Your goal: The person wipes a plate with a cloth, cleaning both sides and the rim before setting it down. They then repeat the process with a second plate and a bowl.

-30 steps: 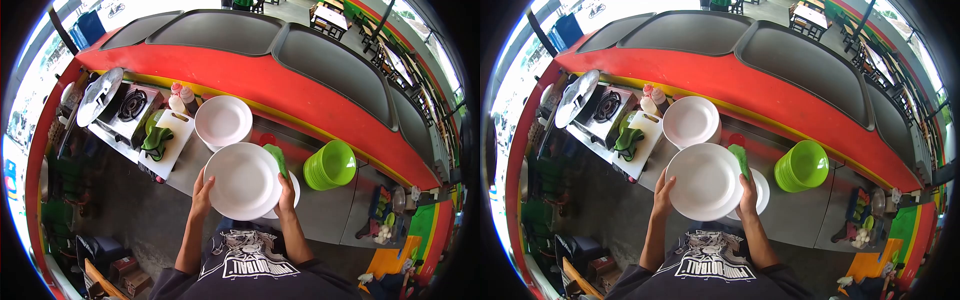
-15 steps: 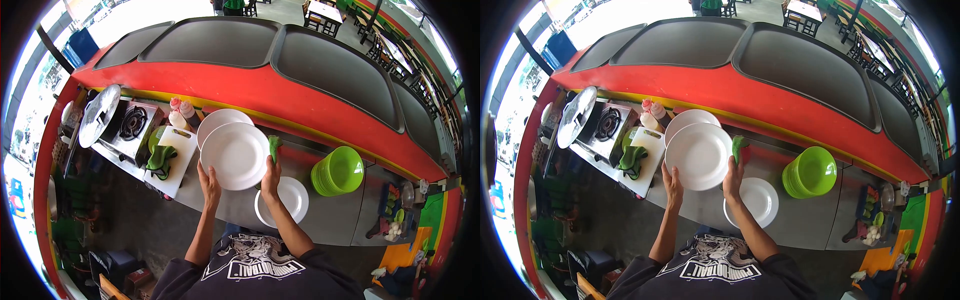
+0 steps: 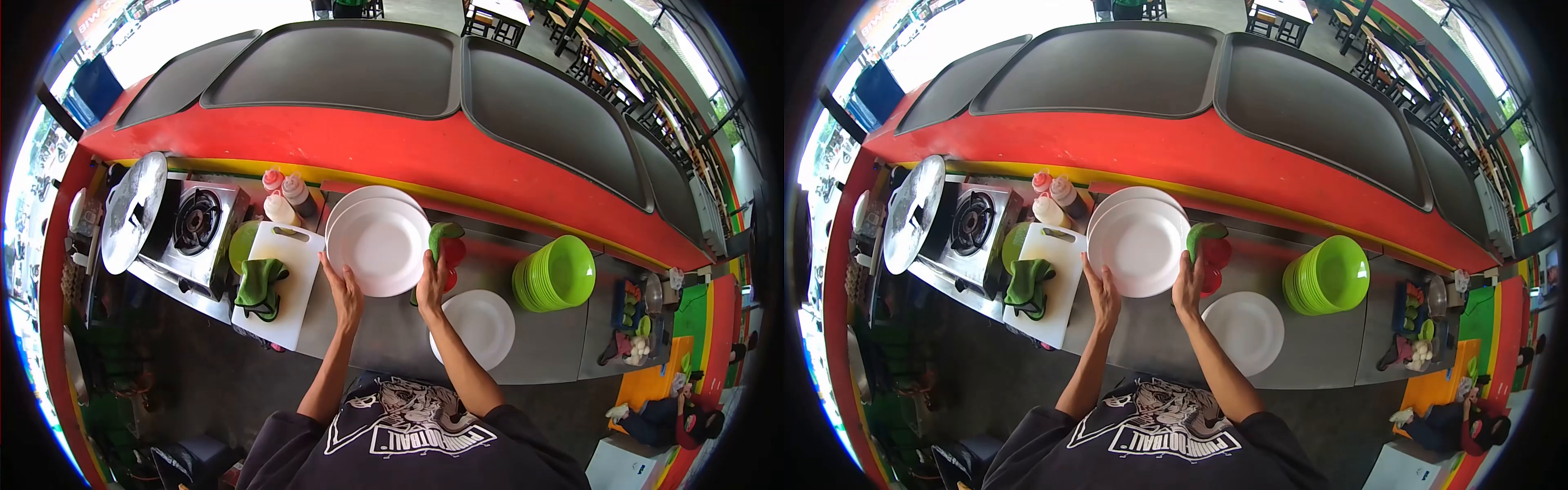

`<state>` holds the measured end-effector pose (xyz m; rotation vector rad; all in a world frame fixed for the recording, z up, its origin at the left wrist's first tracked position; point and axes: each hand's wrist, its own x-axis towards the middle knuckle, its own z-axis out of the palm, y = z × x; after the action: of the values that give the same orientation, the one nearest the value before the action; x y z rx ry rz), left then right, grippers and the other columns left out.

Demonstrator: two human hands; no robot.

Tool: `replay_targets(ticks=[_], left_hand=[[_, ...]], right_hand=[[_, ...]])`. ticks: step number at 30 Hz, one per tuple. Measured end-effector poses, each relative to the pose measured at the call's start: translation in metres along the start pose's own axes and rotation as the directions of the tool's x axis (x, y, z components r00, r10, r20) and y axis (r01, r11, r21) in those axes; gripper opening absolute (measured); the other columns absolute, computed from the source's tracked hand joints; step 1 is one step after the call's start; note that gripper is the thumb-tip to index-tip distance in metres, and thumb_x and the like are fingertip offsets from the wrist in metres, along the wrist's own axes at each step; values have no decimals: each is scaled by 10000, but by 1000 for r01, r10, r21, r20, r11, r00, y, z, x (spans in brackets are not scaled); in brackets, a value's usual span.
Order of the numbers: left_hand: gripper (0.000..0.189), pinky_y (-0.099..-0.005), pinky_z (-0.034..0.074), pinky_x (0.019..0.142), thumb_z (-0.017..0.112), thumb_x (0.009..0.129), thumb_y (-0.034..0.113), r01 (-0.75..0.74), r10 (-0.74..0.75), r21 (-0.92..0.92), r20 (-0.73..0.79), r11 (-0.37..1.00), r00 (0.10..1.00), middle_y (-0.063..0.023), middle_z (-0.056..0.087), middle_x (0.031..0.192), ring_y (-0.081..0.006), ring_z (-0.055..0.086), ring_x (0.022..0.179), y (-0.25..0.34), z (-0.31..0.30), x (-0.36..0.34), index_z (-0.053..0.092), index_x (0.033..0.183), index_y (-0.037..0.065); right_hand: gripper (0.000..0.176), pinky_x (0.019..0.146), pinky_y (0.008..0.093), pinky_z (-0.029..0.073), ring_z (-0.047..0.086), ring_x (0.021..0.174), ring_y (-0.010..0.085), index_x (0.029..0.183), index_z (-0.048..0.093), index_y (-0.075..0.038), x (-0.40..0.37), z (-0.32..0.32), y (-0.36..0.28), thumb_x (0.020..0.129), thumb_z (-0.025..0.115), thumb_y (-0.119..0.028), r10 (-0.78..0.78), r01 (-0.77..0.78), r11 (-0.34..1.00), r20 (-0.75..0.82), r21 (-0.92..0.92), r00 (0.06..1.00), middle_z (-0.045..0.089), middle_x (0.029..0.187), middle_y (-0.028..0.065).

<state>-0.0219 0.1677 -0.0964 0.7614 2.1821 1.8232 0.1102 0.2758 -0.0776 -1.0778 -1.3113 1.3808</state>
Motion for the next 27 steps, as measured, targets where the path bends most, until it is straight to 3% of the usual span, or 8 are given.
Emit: replay_targets(ticks=[5,11,17,19,22,25,26,27], left_hand=[[708,-392,305,1145,448,1062,379,75,-70,-96,59,992,996,-269,325,1535,-353,367,1406,14,1,13,154,1553,-38],[747,-403,251,1178,426,1063,431,109,-95,-136,106,985,990,-276,285,1555,-355,321,1438,24,-5,14,140,1547,-60],[618,-430,201,1204,423,1069,366,-20,20,-42,0,999,1000,-248,245,1602,-361,224,1499,40,-8,-8,273,1523,-26],[553,-448,188,1208,438,1068,321,-92,92,1,-42,996,995,-243,260,1599,-351,214,1506,60,-6,-23,335,1500,-8],[478,-445,246,1186,456,1064,299,-275,276,19,-61,961,959,-233,366,1552,-327,319,1464,76,4,-46,441,1424,-15],[381,-426,326,1144,450,1068,232,-308,309,-106,-5,946,951,-222,500,1456,-309,455,1376,90,19,-74,492,1372,7],[351,-402,408,1076,448,1073,221,-309,313,-116,22,944,949,-198,574,1384,-272,553,1273,98,25,-84,509,1351,16],[352,-396,421,1061,450,1074,226,-205,225,-165,111,965,968,-193,582,1375,-261,560,1261,97,31,-94,510,1350,16]], right_hand=[[553,1152,373,292,403,1384,242,1489,400,-6,2,6,8,1041,480,-319,-16,15,998,-12,-53,1000,452,1493,145],[560,1163,376,282,384,1406,247,1495,394,-8,-1,-3,8,1042,474,-327,-6,6,1000,-7,-8,1000,435,1515,148],[592,1160,355,278,402,1382,213,1490,395,6,-21,-35,-18,1032,503,-353,97,-129,910,99,394,990,452,1491,119],[593,1126,378,351,463,1342,226,1491,393,-12,-31,-53,-29,1009,540,-324,140,-191,829,137,525,981,482,1463,109],[574,1079,417,427,523,1295,264,1483,398,-19,-48,-90,-59,979,562,-240,183,-275,707,207,652,961,509,1433,123],[556,1103,425,400,518,1299,273,1457,419,2,-61,-146,-68,963,572,-205,169,-308,660,265,685,949,515,1424,144],[555,1106,425,395,520,1297,273,1451,422,10,-64,-168,-65,960,575,-200,177,-311,661,261,683,949,523,1417,145],[554,1110,425,390,522,1294,273,1445,425,18,-66,-190,-63,957,579,-195,186,-315,661,257,681,948,531,1409,146]])
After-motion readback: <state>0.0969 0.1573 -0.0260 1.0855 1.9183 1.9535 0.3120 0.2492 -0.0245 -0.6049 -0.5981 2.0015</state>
